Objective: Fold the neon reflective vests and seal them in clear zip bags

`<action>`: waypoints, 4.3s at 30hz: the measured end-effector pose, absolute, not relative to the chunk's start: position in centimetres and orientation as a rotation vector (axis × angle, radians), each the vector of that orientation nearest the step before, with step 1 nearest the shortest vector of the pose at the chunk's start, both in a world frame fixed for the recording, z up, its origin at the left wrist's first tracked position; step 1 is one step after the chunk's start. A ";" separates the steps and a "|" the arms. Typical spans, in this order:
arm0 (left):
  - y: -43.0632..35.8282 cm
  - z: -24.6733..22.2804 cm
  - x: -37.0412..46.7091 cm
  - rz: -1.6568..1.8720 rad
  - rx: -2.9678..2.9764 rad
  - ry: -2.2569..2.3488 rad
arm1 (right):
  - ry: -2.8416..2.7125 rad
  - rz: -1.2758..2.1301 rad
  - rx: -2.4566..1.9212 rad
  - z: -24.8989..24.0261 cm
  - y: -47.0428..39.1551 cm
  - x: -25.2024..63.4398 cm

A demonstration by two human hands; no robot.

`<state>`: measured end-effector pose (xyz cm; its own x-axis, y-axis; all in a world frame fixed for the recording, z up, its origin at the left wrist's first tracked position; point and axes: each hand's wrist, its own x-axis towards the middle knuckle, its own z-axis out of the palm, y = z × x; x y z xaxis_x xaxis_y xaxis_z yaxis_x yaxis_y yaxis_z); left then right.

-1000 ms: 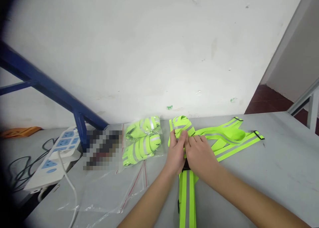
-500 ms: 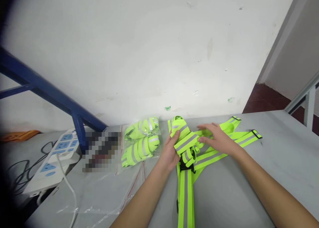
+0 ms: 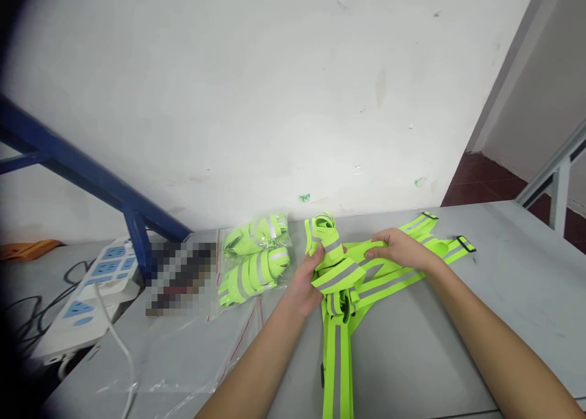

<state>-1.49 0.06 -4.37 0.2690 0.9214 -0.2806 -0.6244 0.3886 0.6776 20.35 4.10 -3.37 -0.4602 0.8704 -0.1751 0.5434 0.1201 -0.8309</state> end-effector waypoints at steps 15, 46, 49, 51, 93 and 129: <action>0.5 -3.7 -1.2 1.290 0.389 0.790 | -2.038 0.362 -1.054 -3.4 -0.7 15.5; 0.0 -3.3 -1.5 1.133 0.320 0.674 | -1.942 0.151 -0.945 -2.3 -2.4 14.3; 0.3 -3.6 -2.1 1.029 0.242 0.557 | -1.899 0.264 -1.025 -1.6 -1.1 16.1; 0.3 -3.9 -2.3 1.025 0.223 0.509 | -2.043 0.366 -0.972 -1.5 -0.5 16.7; 0.2 -3.2 -3.0 1.014 0.497 0.678 | -2.243 0.526 -1.634 -4.8 2.8 21.3; -0.2 -4.3 -0.6 1.161 0.432 1.166 | -1.736 0.836 -1.338 -4.7 -0.3 15.0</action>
